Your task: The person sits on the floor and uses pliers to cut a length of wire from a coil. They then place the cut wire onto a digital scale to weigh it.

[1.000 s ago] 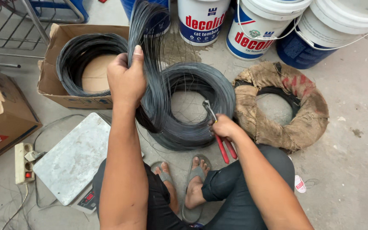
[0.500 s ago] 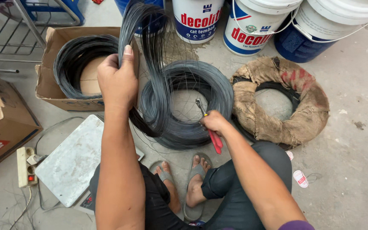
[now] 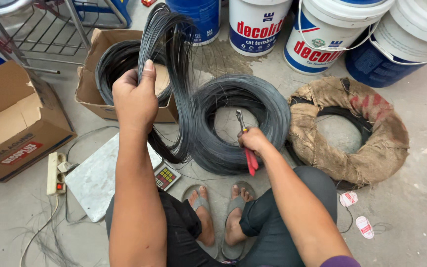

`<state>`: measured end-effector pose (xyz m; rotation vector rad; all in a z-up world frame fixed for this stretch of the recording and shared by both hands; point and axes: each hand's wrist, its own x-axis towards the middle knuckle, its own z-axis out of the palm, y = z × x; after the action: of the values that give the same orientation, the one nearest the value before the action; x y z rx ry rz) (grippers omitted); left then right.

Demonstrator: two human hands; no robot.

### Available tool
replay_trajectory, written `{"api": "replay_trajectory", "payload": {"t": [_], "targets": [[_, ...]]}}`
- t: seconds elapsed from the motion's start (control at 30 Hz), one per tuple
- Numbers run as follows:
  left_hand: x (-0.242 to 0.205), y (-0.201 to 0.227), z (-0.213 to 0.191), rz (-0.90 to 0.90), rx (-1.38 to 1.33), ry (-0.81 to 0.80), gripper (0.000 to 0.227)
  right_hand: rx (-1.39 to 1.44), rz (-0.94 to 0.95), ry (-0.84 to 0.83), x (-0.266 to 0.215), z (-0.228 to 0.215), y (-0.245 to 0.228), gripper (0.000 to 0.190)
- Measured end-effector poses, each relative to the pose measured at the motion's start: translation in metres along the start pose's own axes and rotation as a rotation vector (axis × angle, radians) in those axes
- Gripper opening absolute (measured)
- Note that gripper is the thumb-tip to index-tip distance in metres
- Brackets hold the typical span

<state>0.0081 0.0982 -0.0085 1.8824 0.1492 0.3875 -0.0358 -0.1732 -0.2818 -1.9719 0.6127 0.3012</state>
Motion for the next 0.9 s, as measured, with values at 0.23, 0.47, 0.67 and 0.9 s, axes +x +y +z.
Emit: {"api": "replay_trajectory", "payload": {"t": [0.23,0.47,0.67,0.9], "targets": [[0.001,-0.009,-0.013,-0.020,-0.016,0.004,0.035,0.292,-0.005,-0.042,-0.015,-0.001,-0.028,0.040],[-0.001,-0.012,-0.016,-0.039,-0.090,-0.003,0.033,0.365,-0.026,-0.015,-0.004,0.007,-0.034,0.042],[-0.002,-0.012,-0.016,-0.034,-0.035,-0.033,0.035,0.366,-0.048,0.120,0.019,0.018,-0.028,0.033],[-0.003,-0.005,-0.011,-0.041,-0.020,-0.085,0.034,0.436,-0.019,0.161,0.003,0.016,-0.046,0.028]]}}
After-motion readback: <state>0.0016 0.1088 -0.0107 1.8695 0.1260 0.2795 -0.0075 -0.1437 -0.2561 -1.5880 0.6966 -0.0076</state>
